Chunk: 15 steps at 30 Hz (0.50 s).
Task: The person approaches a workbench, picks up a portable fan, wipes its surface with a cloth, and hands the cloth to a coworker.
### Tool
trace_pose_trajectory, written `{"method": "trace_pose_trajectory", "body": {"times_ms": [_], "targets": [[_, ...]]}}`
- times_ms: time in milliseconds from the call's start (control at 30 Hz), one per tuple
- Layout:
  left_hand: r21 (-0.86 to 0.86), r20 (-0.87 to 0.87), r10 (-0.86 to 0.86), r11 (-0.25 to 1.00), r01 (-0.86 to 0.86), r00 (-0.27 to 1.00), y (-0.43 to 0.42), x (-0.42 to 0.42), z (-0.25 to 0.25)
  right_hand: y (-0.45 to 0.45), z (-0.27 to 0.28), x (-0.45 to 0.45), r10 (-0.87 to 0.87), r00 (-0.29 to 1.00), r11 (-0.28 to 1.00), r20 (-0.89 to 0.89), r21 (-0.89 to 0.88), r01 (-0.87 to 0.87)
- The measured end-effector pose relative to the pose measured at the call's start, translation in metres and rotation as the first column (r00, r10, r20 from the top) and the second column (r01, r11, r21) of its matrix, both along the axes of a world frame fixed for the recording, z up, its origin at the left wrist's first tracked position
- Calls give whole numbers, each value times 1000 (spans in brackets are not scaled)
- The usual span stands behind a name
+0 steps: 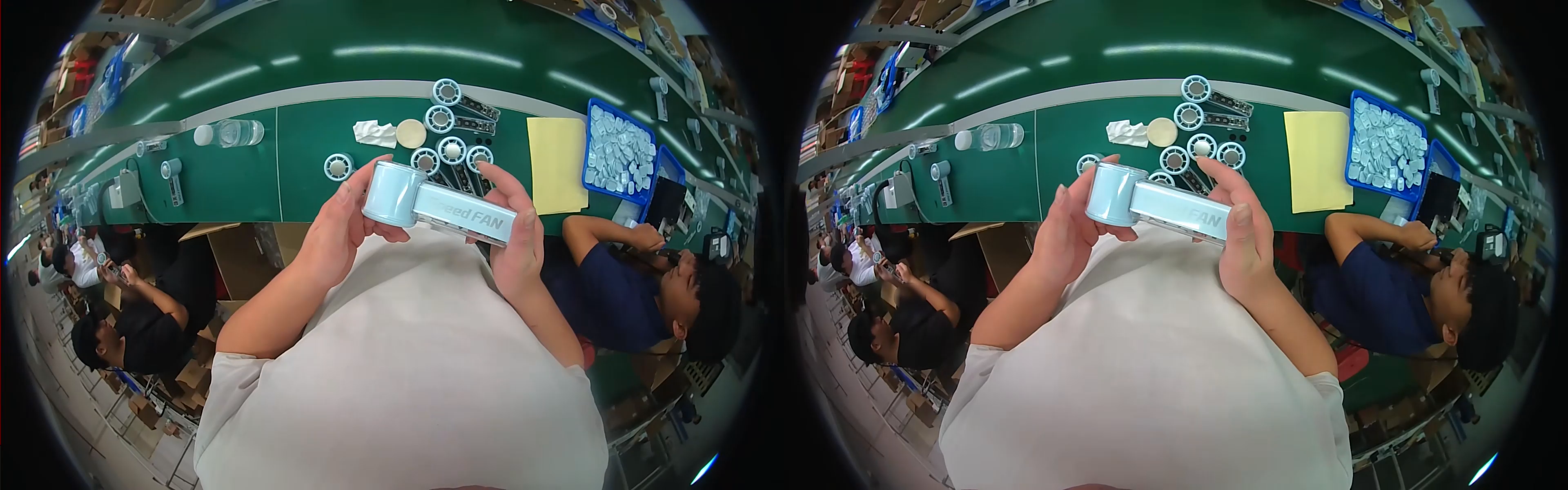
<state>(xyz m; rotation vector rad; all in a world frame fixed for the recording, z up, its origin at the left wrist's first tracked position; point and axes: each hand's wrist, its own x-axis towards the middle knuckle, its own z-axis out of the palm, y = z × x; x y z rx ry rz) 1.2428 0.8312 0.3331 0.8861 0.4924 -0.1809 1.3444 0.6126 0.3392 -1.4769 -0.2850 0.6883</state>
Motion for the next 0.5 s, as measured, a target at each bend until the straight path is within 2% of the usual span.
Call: {"method": "trace_pose_trajectory", "body": {"times_ms": [133,267,433,500], "targets": [[-59,59,-17,998,20,998,-3,1,-3,-6,-2,-1,-25,999,998,-45,51,27],[182,123,-32,983,9,992,-8,-1,-5,2,-4,-1,-109,991,994,-78,11,110],[188,174,-160,974,126,972,9,1,-14,-4,-2,5,-57,971,997,-234,42,68],[188,193,-157,975,121,969,11,1,-19,-6,-1,5,-55,971,995,-235,65,72]]}}
